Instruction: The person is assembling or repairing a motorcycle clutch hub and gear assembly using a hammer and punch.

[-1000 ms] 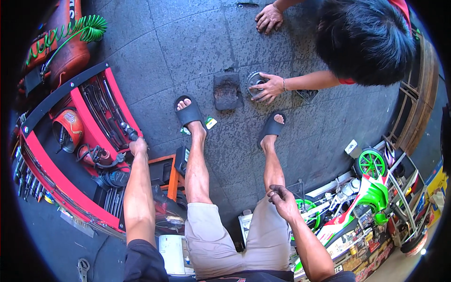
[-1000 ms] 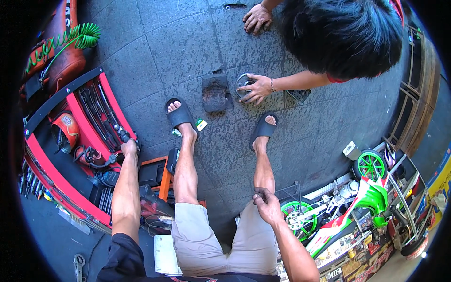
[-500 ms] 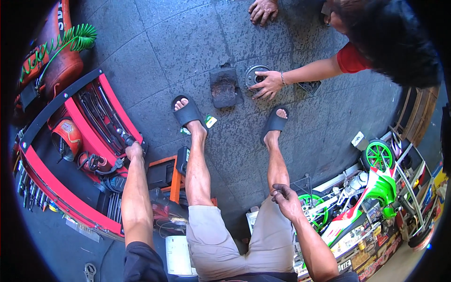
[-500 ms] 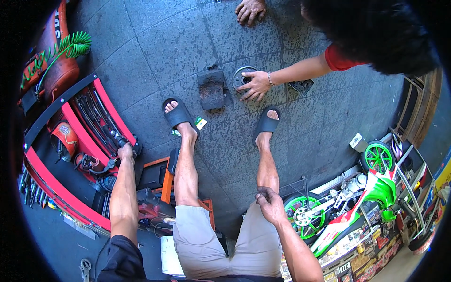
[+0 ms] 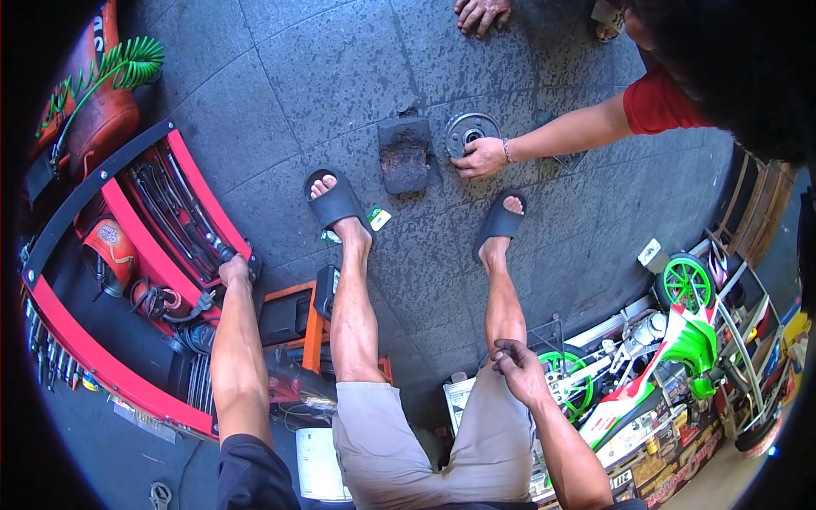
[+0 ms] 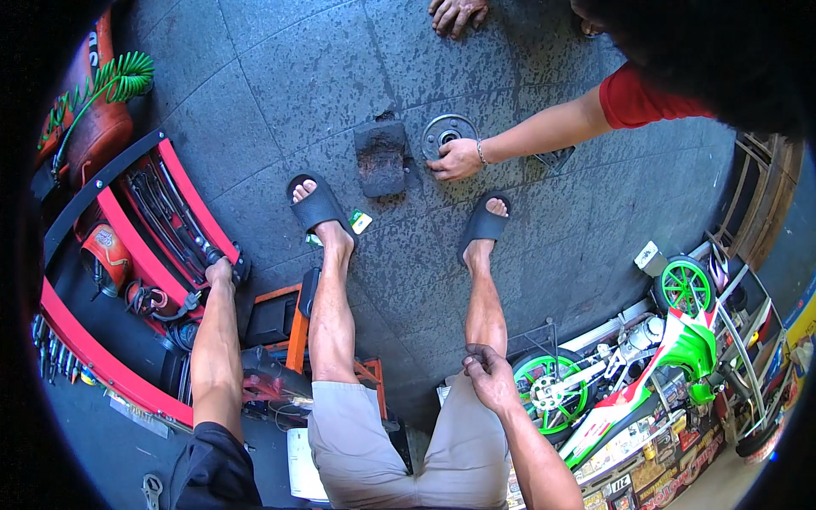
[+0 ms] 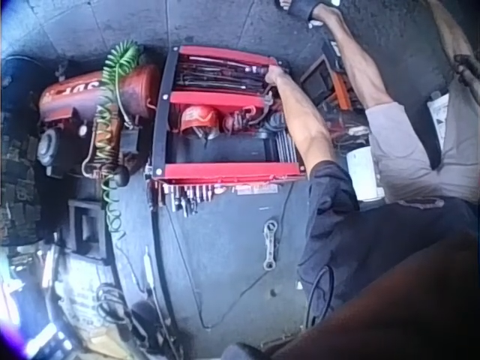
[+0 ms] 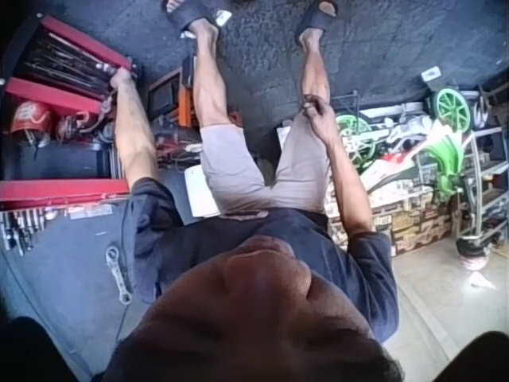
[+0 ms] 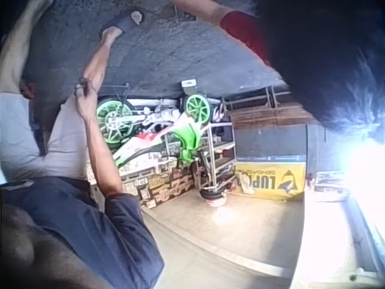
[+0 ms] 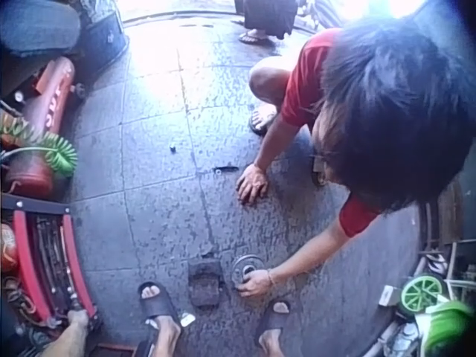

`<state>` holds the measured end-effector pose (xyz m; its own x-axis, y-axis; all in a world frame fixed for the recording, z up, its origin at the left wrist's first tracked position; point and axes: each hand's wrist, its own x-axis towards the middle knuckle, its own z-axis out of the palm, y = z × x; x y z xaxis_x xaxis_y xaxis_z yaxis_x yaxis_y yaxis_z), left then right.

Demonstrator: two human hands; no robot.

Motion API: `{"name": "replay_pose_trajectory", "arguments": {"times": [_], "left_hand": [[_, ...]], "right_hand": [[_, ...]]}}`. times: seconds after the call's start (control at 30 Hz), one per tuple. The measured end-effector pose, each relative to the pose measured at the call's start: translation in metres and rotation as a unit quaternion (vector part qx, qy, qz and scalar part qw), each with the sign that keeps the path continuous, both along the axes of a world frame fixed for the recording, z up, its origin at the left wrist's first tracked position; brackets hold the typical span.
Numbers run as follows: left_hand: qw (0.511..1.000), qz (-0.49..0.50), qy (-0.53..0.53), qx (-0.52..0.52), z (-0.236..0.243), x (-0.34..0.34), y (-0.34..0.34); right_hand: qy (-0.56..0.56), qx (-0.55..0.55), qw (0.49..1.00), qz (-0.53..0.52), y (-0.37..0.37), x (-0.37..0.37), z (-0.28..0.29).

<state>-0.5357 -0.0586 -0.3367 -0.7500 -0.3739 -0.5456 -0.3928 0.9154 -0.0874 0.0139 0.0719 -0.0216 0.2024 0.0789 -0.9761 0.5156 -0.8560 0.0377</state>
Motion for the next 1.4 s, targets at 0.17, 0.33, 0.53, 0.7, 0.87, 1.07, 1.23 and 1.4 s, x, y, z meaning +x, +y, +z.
{"name": "replay_pose_trajectory", "arguments": {"times": [0.17,0.33,0.53,0.7,0.87,1.07,1.23,1.4], "left_hand": [[0.999,-0.031,-0.005,-0.039,0.003,0.002,0.003],[0.998,-0.010,-0.002,-0.064,0.003,0.009,0.016],[0.997,-0.009,0.013,-0.077,0.000,0.000,0.011],[0.984,-0.105,-0.030,-0.143,0.016,-0.007,0.024],[0.981,-0.116,-0.040,-0.153,0.024,-0.010,0.040],[0.993,-0.018,-0.002,-0.113,0.016,-0.017,0.029],[0.992,-0.032,-0.020,-0.122,0.024,-0.002,0.026],[0.988,-0.044,-0.005,-0.146,0.026,-0.011,0.010]], "right_hand": [[0.001,0.002,1.000,-0.013,0.002,-0.001,-0.004],[0.009,-0.004,1.000,-0.006,0.007,-0.001,-0.006],[0.020,-0.003,1.000,0.006,0.008,-0.001,-0.015],[0.014,-0.016,1.000,-0.002,0.018,-0.008,-0.016],[0.019,-0.018,0.999,-0.024,0.021,-0.005,-0.017],[0.003,-0.022,1.000,0.010,0.020,0.006,-0.019],[-0.008,-0.023,0.999,0.023,0.031,0.006,-0.017],[-0.004,-0.011,1.000,-0.010,0.026,0.005,-0.021]]}}
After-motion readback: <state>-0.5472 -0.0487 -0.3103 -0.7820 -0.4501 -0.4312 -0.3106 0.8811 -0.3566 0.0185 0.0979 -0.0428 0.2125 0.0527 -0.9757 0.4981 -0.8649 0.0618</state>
